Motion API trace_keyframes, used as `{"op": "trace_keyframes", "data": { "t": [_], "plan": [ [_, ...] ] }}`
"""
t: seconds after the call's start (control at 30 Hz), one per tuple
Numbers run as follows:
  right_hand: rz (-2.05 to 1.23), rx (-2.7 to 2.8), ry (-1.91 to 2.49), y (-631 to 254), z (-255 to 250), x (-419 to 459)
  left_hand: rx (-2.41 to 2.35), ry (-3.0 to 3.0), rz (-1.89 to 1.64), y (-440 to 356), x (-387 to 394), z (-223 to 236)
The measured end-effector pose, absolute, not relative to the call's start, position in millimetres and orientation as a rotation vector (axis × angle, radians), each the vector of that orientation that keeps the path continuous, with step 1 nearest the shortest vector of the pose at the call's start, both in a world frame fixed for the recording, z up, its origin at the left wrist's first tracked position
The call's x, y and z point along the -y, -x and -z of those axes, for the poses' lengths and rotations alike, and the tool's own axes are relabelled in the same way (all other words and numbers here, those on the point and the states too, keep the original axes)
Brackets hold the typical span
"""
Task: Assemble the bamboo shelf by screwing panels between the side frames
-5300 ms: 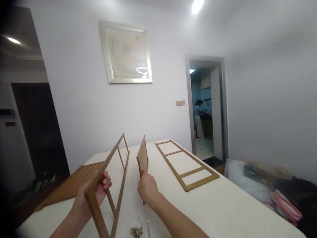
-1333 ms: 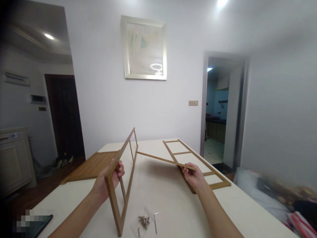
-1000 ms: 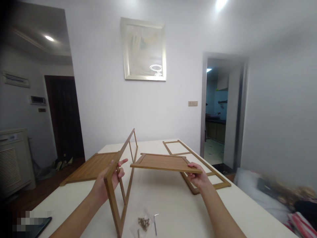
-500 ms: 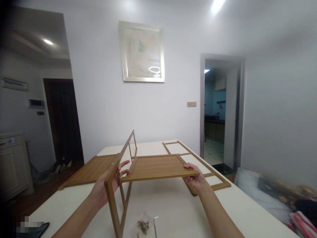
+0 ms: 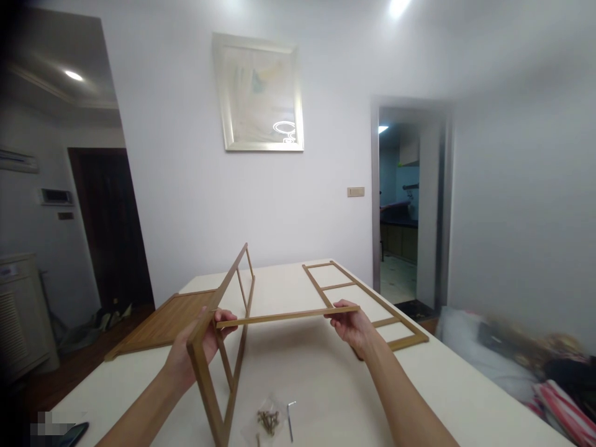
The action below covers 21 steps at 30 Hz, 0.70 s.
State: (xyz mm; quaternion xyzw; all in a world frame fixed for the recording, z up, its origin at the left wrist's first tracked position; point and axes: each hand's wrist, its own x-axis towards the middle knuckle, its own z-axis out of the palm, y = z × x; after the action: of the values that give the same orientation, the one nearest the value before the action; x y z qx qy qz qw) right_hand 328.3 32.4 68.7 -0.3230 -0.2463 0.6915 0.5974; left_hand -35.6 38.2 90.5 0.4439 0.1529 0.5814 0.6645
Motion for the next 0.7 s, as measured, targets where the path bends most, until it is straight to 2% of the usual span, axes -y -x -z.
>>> {"op": "trace_keyframes", "data": {
  "t": [0.43, 0.7],
  "plan": [
    [-1.329, 0.678, 0.651, -325, -65, -34, -0.348, -0.944, -1.365, 34, -39, -90],
    [-0.651, 1.162, 1.255, -324, -57, -32, -0.353, -0.899, -1.372, 39, -40, -93]
  ]
}}
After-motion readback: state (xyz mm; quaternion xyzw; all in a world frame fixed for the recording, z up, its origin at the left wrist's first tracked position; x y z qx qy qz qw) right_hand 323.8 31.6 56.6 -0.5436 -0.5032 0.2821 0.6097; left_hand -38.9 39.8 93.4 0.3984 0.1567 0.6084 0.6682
